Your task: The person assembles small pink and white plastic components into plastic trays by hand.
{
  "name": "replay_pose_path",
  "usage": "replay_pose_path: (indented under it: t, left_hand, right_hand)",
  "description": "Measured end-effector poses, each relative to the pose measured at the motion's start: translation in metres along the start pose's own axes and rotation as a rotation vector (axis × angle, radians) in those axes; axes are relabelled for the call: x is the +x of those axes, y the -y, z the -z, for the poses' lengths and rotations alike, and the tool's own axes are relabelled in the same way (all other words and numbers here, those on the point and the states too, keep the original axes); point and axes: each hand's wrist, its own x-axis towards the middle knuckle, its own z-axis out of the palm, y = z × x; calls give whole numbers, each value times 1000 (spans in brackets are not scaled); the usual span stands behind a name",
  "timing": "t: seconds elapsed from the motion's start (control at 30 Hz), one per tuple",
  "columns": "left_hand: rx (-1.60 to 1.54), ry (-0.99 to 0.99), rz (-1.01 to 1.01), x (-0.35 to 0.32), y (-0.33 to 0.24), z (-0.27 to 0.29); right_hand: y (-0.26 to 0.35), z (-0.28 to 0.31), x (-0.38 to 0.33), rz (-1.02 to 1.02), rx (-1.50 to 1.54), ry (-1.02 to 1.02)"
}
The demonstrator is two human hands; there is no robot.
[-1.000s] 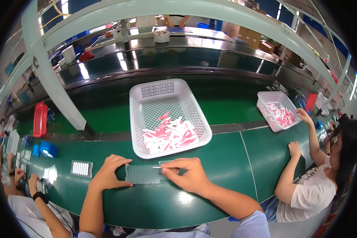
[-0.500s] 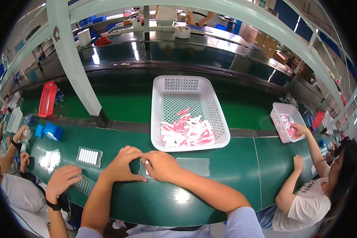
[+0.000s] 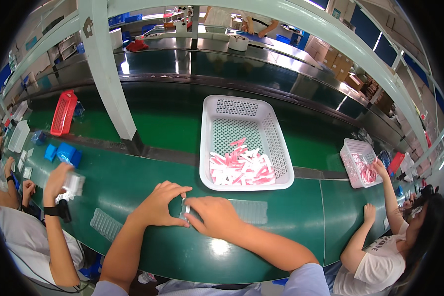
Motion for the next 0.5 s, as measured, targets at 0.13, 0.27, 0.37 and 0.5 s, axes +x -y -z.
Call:
replay_pose_path:
  t: [0.13,0.27,0.37,0.5]
  left_hand:
    - [17,16,55,2,-6,2]
    - [132,-77,124,-2,-20,28]
    - [305,-361,261,-42,-33,61]
    - [366,-183,561,-133,-26,71]
  right_hand:
    - [-17,27,-22,420,-99,-164]
    - [-45,67,-39,496,-172,-357]
    - [-57,104,-45,477,-236,-613]
    - [-68,160,-49,535,-289,-860]
